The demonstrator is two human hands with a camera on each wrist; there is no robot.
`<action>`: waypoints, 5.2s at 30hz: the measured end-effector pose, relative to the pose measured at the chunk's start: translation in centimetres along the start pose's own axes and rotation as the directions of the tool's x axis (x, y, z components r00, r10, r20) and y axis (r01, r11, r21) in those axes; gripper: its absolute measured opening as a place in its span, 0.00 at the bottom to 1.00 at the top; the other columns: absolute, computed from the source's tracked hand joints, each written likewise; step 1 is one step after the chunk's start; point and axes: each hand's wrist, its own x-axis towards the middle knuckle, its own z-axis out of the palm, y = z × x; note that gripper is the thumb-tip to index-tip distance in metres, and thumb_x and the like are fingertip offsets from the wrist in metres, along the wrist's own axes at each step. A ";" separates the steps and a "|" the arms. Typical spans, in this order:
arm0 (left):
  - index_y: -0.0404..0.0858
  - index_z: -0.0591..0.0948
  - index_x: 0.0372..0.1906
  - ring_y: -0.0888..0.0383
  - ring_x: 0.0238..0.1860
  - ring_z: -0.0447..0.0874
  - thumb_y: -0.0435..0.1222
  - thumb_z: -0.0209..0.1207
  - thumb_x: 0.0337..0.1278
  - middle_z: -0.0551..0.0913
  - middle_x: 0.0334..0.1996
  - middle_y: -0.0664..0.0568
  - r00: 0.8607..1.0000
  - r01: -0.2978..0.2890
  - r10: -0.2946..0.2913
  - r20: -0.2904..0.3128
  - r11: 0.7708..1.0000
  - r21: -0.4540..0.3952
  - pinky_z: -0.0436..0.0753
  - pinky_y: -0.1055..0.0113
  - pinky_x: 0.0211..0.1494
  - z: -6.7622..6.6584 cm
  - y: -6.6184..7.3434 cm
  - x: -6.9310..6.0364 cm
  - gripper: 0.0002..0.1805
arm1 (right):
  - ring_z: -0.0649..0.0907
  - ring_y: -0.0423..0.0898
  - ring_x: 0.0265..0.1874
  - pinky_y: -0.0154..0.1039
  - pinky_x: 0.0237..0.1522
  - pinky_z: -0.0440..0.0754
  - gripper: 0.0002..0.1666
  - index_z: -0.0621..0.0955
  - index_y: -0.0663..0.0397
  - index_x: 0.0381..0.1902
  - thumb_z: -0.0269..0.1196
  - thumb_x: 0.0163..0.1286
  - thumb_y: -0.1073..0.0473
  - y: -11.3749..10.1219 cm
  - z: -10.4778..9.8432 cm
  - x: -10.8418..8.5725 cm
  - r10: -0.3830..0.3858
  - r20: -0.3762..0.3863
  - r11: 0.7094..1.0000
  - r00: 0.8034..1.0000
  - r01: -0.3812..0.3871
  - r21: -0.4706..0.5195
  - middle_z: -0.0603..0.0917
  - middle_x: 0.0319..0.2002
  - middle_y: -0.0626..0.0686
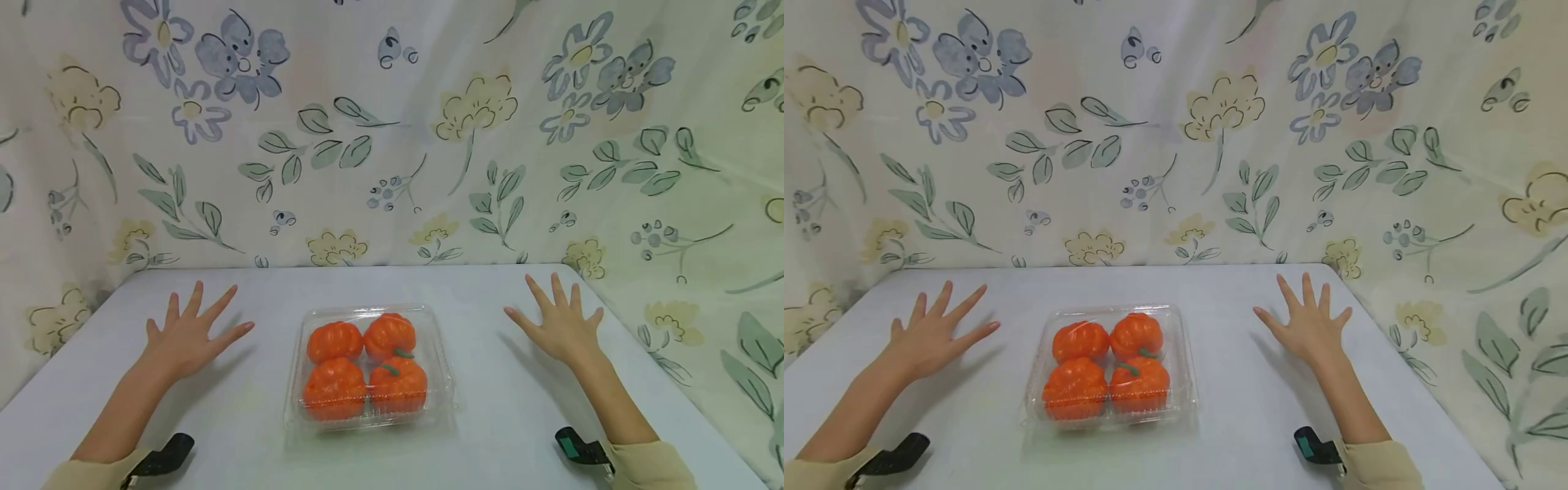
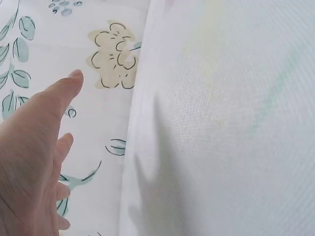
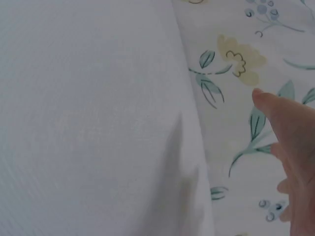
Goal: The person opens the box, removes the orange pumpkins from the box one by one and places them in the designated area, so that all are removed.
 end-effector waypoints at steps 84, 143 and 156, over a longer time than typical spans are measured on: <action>0.48 0.73 0.62 0.54 0.55 0.87 0.30 0.39 0.83 0.87 0.57 0.49 0.564 0.476 0.732 0.381 0.089 -0.875 0.88 0.62 0.57 5.2 3.9 -4.5 0.17 | 0.82 0.45 0.65 0.44 0.67 0.79 0.34 0.80 0.38 0.69 0.66 0.71 0.32 -23.7 4.1 -8.7 -0.819 -0.215 0.561 0.533 0.821 -0.103 0.84 0.64 0.45; 0.49 0.67 0.67 0.51 0.57 0.89 0.20 0.45 0.76 0.88 0.55 0.47 0.565 0.361 0.793 0.226 0.008 -0.932 0.88 0.59 0.59 6.8 4.7 -5.2 0.26 | 0.84 0.49 0.63 0.51 0.63 0.83 0.37 0.84 0.35 0.65 0.63 0.67 0.23 -24.4 5.2 -9.6 -0.812 -0.216 0.584 0.542 0.751 -0.308 0.86 0.62 0.45; 0.50 0.69 0.64 0.53 0.55 0.90 0.21 0.42 0.77 0.89 0.52 0.49 0.578 0.348 0.785 0.224 0.012 -0.938 0.87 0.59 0.60 6.6 5.0 -5.2 0.24 | 0.85 0.50 0.62 0.50 0.63 0.83 0.37 0.84 0.36 0.65 0.64 0.67 0.24 -24.4 5.1 -9.6 -0.811 -0.220 0.585 0.542 0.757 -0.291 0.87 0.61 0.45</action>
